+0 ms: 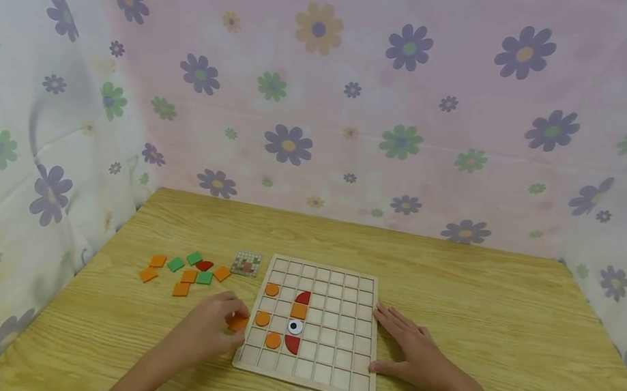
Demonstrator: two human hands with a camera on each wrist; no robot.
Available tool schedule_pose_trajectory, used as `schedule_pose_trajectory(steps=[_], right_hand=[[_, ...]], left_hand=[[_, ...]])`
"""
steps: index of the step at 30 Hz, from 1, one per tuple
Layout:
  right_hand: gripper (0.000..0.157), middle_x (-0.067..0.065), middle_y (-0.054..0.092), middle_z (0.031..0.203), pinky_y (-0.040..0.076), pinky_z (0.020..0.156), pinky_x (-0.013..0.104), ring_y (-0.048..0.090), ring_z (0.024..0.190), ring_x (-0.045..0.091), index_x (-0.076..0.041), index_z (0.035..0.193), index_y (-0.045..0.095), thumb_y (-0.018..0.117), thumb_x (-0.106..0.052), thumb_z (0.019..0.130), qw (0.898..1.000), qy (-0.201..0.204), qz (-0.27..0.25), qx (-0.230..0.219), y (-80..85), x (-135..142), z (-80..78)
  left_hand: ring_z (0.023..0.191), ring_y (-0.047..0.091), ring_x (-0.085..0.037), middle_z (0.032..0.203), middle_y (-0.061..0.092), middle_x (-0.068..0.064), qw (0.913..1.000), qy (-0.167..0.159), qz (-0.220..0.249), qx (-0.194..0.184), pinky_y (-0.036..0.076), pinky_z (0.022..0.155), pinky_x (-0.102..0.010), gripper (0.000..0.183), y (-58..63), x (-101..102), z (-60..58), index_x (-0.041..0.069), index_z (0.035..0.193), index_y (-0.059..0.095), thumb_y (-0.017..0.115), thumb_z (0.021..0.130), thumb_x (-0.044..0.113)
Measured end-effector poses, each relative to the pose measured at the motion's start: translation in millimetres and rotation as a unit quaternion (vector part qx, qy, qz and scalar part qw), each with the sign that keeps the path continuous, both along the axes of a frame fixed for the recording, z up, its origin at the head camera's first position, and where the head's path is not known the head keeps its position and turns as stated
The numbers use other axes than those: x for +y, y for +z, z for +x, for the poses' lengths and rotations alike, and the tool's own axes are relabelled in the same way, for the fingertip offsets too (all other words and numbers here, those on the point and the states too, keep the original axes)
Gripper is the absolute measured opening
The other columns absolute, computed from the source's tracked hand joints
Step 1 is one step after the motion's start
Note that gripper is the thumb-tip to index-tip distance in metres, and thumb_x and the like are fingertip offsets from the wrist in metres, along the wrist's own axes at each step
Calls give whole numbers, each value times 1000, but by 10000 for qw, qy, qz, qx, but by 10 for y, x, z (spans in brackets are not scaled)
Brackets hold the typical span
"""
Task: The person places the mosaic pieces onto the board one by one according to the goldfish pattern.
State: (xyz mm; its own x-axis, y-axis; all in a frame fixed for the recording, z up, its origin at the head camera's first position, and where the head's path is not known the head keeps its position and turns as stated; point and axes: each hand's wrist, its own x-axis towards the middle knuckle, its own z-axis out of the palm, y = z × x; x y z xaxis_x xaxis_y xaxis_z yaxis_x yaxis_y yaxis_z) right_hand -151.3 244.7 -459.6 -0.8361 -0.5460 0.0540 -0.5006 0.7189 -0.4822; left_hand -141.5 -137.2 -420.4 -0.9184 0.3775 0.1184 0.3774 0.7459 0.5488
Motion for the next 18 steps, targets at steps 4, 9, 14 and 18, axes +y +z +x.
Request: schedule_pose_trajectory(steps=[4, 9, 14, 18], right_hand=[[88, 17, 28, 151, 28, 91, 67, 26, 136, 42, -4, 147, 33, 67, -53, 81, 10000, 7, -9, 30, 1, -1, 2], [88, 18, 29, 150, 29, 90, 66, 26, 135, 42, -3, 146, 33, 67, -52, 82, 10000, 17, -36, 59, 11, -4, 10], [88, 19, 29, 150, 28, 90, 67, 27, 135, 42, -2, 146, 34, 67, -52, 82, 10000, 18, -64, 52, 27, -10, 18], [87, 19, 29, 150, 29, 90, 67, 26, 135, 43, -2, 146, 34, 67, -51, 82, 10000, 25, -75, 61, 37, -16, 20]], left_hand=[[78, 52, -11, 92, 57, 6, 10000, -79, 6, 41, 48, 68, -26, 17, 61, 76, 48, 10, 92, 69, 70, 75, 11], [76, 52, -11, 91, 55, 7, 9994, -321, -58, 124, 48, 67, -24, 17, 120, 196, 93, 9, 94, 69, 69, 77, 12], [76, 51, -10, 92, 57, 6, 9984, -536, -73, 156, 47, 66, -22, 19, 147, 309, 97, 8, 94, 70, 67, 76, 11], [76, 51, -10, 92, 58, 5, 9977, -659, -66, 158, 46, 65, -22, 19, 143, 394, 92, 8, 94, 70, 68, 76, 10]])
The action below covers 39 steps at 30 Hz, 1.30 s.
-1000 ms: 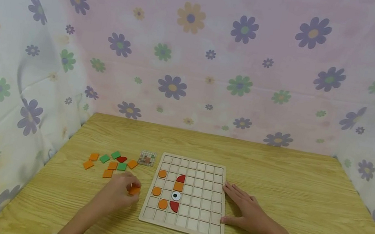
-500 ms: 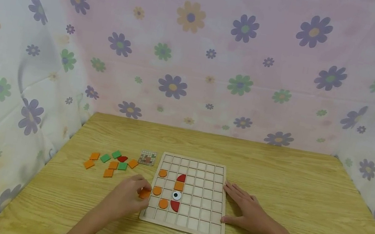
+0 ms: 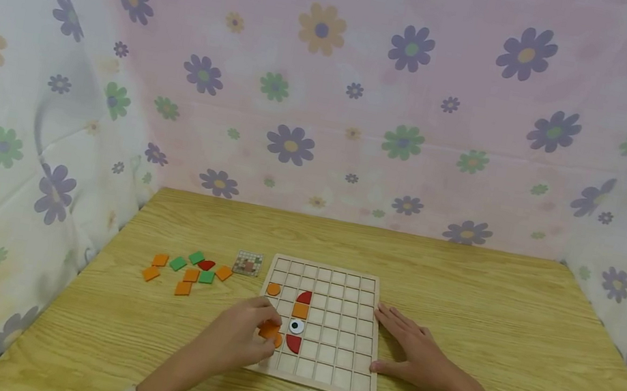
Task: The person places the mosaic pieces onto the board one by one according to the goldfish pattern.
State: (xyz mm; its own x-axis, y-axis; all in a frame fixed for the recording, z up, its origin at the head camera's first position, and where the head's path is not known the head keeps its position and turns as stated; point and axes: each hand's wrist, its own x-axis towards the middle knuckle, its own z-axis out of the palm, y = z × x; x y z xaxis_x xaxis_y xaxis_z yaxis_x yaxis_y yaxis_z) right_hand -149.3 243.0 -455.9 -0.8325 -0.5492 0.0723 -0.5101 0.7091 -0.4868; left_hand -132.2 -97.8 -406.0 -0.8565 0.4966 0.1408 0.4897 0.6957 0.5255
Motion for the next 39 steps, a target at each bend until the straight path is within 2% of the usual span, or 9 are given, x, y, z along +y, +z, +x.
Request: schedule_pose_trajectory(steps=[6, 12, 21, 28, 34, 39], right_hand=[[88, 18, 29, 150, 29, 90, 66, 26, 135, 42, -3, 146, 33, 67, -52, 82, 10000, -31, 48, 26, -8, 10, -4], [88, 18, 29, 150, 30, 90, 64, 27, 135, 42, -3, 147, 33, 66, -53, 82, 9999, -50, 94, 62, -4, 17, -10], [89, 18, 29, 150, 28, 91, 68, 26, 135, 42, -3, 147, 33, 66, -53, 81, 10000, -53, 57, 2, -1, 12, -10], [89, 19, 30, 150, 29, 90, 65, 27, 135, 42, -2, 146, 34, 67, -53, 81, 9999, -79, 78, 45, -15, 15, -11], [89, 18, 30, 150, 28, 91, 66, 26, 135, 43, -3, 146, 34, 67, -53, 81, 9999, -92, 66, -9, -32, 17, -16], [89, 17, 30, 150, 27, 92, 67, 25, 136, 42, -3, 147, 33, 67, -53, 81, 9999, -100, 74, -57, -29, 13, -14]], left_hand=[[78, 52, -12, 95, 60, 3, 9997, -170, -150, 43, 46, 67, -22, 20, -13, 121, -17, 8, 94, 70, 71, 75, 12], [76, 51, -10, 92, 59, 4, 9993, -346, -108, 0, 45, 67, -21, 16, -56, 197, -29, 9, 91, 70, 70, 76, 12], [74, 47, -7, 91, 58, 3, 9974, -712, -102, -85, 41, 59, -18, 16, -110, 351, -39, 8, 88, 68, 67, 72, 8], [76, 47, -7, 94, 60, 2, 9973, -664, -314, -52, 41, 58, -17, 16, -214, 469, -78, 10, 89, 69, 68, 73, 9], [74, 47, -6, 88, 58, 3, 9957, -746, -512, 192, 41, 59, -17, 15, -297, 546, -99, 10, 87, 68, 67, 72, 7], [71, 45, -6, 82, 54, 5, 9942, -718, -683, 425, 39, 56, -17, 11, -307, 587, -99, 12, 81, 66, 69, 72, 8]])
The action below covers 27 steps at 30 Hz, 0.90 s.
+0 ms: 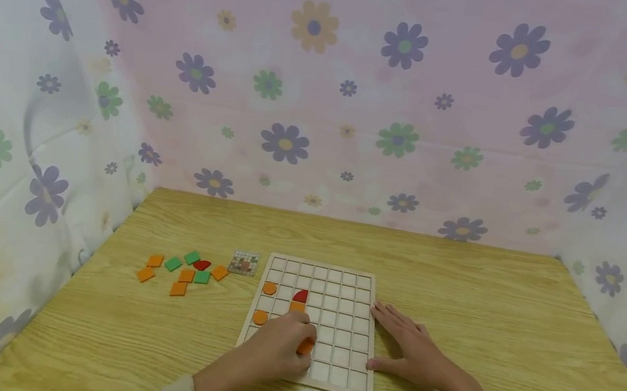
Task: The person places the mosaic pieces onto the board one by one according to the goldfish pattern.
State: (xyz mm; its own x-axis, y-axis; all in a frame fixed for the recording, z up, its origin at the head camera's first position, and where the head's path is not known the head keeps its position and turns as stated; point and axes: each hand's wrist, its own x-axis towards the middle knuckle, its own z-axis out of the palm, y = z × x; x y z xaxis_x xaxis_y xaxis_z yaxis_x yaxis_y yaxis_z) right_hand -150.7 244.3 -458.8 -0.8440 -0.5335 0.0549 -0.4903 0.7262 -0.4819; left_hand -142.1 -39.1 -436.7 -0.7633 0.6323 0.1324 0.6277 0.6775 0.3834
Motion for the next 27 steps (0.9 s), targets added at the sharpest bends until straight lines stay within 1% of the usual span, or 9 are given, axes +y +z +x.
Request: schedule_pose_trajectory(steps=[3, 6, 8, 11, 15, 21, 24, 27], right_hand=[[89, 17, 30, 150, 27, 92, 67, 26, 135, 42, -3, 146, 33, 67, -53, 81, 10000, -12, 1, 8, 11, -5, 4], [89, 18, 30, 150, 27, 92, 66, 26, 135, 42, -3, 146, 34, 67, -52, 81, 10000, -16, -10, 3, 23, -10, 8], [89, 18, 30, 150, 27, 92, 66, 26, 135, 42, -2, 146, 33, 67, -52, 81, 10000, -13, -11, -10, 28, -12, 10], [88, 18, 30, 150, 27, 92, 66, 26, 135, 42, -3, 146, 33, 67, -52, 81, 10000, -10, -5, -17, 31, -12, 12], [89, 18, 30, 150, 27, 92, 67, 26, 135, 42, -3, 146, 34, 67, -52, 81, 10000, -18, -3, -5, 34, -12, 14], [89, 18, 30, 150, 27, 92, 67, 26, 135, 42, -3, 146, 34, 67, -53, 81, 10000, -29, 24, 4, 28, -15, 12], [89, 18, 30, 150, 28, 92, 66, 26, 135, 42, -3, 146, 34, 67, -53, 81, 10000, -28, 27, 15, 19, -13, 9], [89, 18, 30, 150, 28, 92, 65, 26, 135, 41, -3, 146, 34, 67, -53, 81, 10000, -27, 33, 31, 11, -14, 4]], left_hand=[[70, 44, -6, 80, 52, 6, 10000, 9, -52, 81, 38, 55, -17, 9, 8, 14, 0, 12, 80, 66, 71, 73, 10], [70, 44, -6, 79, 52, 6, 10000, 14, -49, 83, 38, 55, -17, 5, 14, 21, -4, 12, 79, 66, 70, 76, 11], [71, 45, -6, 80, 53, 6, 10000, 10, -26, 64, 39, 56, -17, 3, 17, 20, -10, 12, 79, 67, 71, 79, 13], [76, 49, -6, 82, 55, 6, 10000, -24, 4, 13, 42, 61, -18, 6, 12, 13, -22, 12, 82, 70, 72, 82, 17], [82, 53, -6, 87, 59, 6, 9999, -59, 37, -117, 45, 66, -19, 12, 5, -4, -33, 11, 88, 73, 75, 82, 21], [88, 56, -9, 91, 62, 4, 9996, -112, 131, -215, 47, 71, -21, 15, 3, -23, -44, 10, 91, 74, 76, 81, 20], [86, 55, -7, 90, 62, 5, 9995, -137, 169, -242, 46, 70, -20, 15, 0, -31, -50, 10, 92, 74, 76, 81, 20], [81, 52, -5, 88, 61, 6, 9991, -173, 263, -275, 44, 66, -18, 14, -10, -43, -58, 10, 91, 74, 76, 81, 19]])
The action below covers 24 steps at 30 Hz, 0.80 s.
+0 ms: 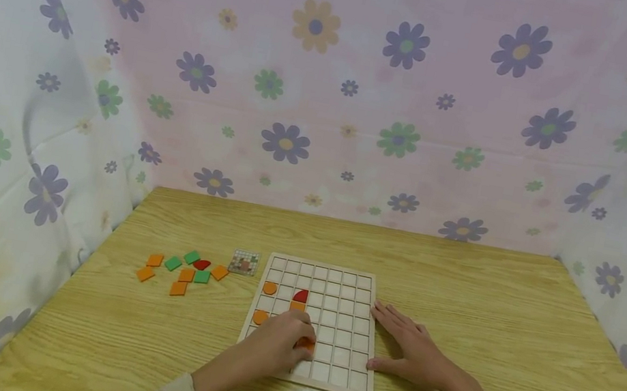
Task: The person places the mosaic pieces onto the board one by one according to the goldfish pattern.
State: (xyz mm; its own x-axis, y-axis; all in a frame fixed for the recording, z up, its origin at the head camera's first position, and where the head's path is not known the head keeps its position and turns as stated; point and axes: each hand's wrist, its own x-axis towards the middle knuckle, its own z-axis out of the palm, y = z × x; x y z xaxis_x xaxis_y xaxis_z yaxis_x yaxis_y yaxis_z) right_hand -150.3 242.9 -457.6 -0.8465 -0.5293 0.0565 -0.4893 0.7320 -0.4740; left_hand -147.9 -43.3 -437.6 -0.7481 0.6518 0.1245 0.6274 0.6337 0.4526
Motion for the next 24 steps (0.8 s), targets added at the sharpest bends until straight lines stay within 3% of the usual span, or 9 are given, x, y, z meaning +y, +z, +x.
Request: schedule_pose_trajectory(steps=[5, 11, 18, 24], right_hand=[[89, 17, 30, 150, 29, 91, 64, 26, 136, 40, -3, 146, 34, 66, -54, 81, 10000, 6, 13, 17, -3, -2, -1], [89, 17, 30, 150, 27, 92, 67, 26, 136, 41, -4, 146, 34, 67, -54, 80, 10000, -3, -29, -28, -7, 1, -1], [89, 18, 30, 150, 26, 92, 69, 26, 135, 43, -4, 146, 33, 68, -53, 80, 10000, 12, -62, -25, -9, 3, -1], [89, 18, 30, 150, 27, 92, 68, 26, 135, 43, -3, 146, 34, 68, -53, 81, 10000, 28, -50, -3, -1, 0, 2]], left_hand=[[87, 56, -9, 94, 62, 5, 9995, -13, 305, -65, 46, 71, -19, 11, 12, -86, -35, 11, 92, 73, 73, 84, 18], [93, 59, -17, 99, 63, 0, 9987, 231, 441, 47, 51, 75, -25, 9, 93, -325, -108, 8, 94, 73, 70, 86, 13], [88, 60, -20, 100, 62, -2, 9953, 815, 493, 162, 51, 70, -31, 10, 160, -672, -159, 9, 93, 72, 72, 83, 8], [91, 60, -23, 106, 63, -4, 9892, 1331, 612, -11, 51, 71, -35, 17, 168, -952, -216, 8, 97, 72, 73, 81, 4]])
